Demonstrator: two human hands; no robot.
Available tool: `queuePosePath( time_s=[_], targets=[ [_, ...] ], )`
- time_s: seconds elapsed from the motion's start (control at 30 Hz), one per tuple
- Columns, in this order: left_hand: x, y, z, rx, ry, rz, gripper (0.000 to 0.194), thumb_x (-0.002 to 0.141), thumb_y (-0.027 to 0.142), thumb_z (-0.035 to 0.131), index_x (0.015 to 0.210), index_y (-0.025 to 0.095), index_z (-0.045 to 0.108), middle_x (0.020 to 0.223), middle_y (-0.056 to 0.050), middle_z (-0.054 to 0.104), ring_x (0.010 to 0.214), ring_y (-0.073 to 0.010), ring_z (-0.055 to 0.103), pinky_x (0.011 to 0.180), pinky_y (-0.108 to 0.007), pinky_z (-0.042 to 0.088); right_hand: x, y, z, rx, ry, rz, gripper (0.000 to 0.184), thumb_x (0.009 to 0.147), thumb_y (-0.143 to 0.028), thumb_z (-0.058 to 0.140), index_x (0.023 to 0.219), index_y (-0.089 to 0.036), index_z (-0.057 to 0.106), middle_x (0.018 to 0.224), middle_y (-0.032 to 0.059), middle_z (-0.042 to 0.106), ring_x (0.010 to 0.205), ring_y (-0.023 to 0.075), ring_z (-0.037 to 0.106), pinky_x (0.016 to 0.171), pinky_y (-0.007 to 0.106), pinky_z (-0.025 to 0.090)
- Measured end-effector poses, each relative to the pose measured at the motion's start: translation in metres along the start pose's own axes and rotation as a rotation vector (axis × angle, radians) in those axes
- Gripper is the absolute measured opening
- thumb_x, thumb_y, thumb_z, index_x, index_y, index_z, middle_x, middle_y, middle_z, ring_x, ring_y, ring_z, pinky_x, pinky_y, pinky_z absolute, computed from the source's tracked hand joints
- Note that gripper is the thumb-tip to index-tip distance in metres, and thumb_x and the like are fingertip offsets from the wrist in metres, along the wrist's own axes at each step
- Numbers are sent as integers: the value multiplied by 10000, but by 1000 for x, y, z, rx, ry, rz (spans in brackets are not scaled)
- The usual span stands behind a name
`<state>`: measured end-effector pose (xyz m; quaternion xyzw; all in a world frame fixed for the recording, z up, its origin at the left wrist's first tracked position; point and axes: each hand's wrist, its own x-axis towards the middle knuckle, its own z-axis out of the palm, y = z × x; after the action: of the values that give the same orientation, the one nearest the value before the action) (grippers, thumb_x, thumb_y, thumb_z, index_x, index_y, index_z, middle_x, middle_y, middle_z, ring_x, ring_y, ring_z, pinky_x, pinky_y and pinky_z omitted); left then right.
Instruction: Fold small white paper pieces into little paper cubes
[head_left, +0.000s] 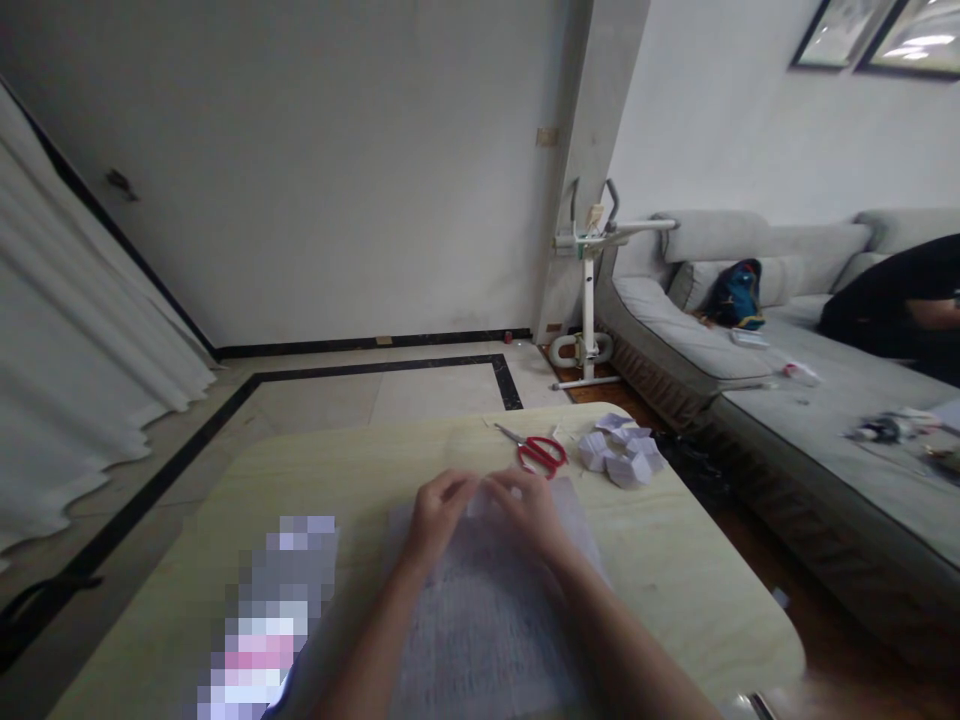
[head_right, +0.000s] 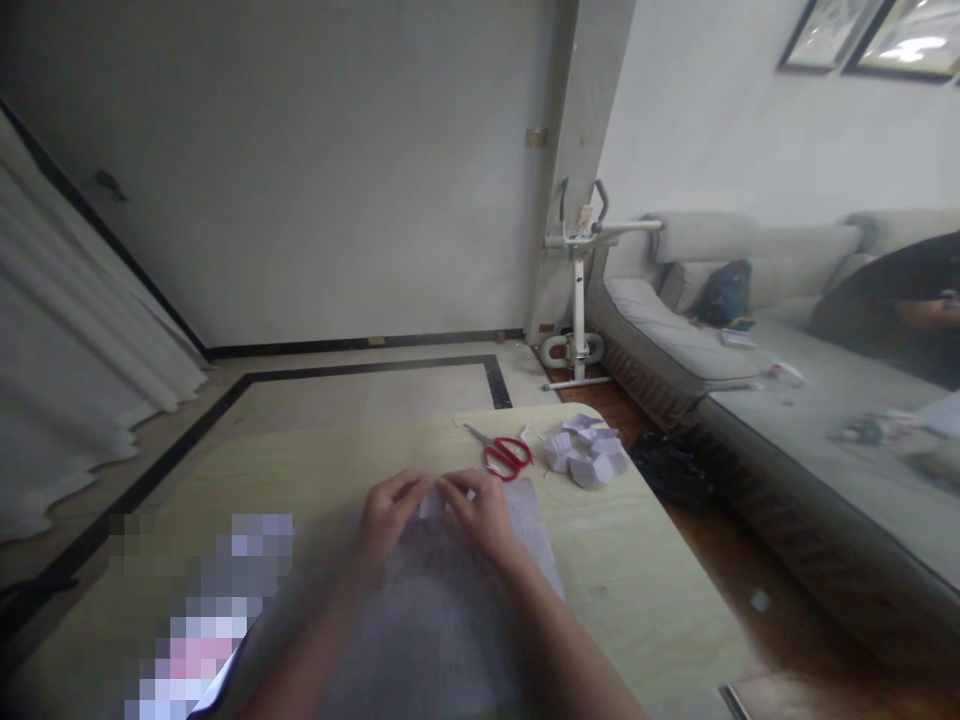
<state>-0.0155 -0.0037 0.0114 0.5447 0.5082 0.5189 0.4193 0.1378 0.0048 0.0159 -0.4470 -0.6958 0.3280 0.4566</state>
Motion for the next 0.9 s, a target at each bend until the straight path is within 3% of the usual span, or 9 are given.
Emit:
queuePosePath(
  time_s=[0.9],
  targets=[
    [1,-1,-1,-7,9,7,220,733,337,635,805,147,718,812,-61,716,787,-196,639,738,-278,481,2,5,4,42,7,44,154,814,-256,583,826,-157,701,778,56,694,698,160,612,643,242,461]
  ],
)
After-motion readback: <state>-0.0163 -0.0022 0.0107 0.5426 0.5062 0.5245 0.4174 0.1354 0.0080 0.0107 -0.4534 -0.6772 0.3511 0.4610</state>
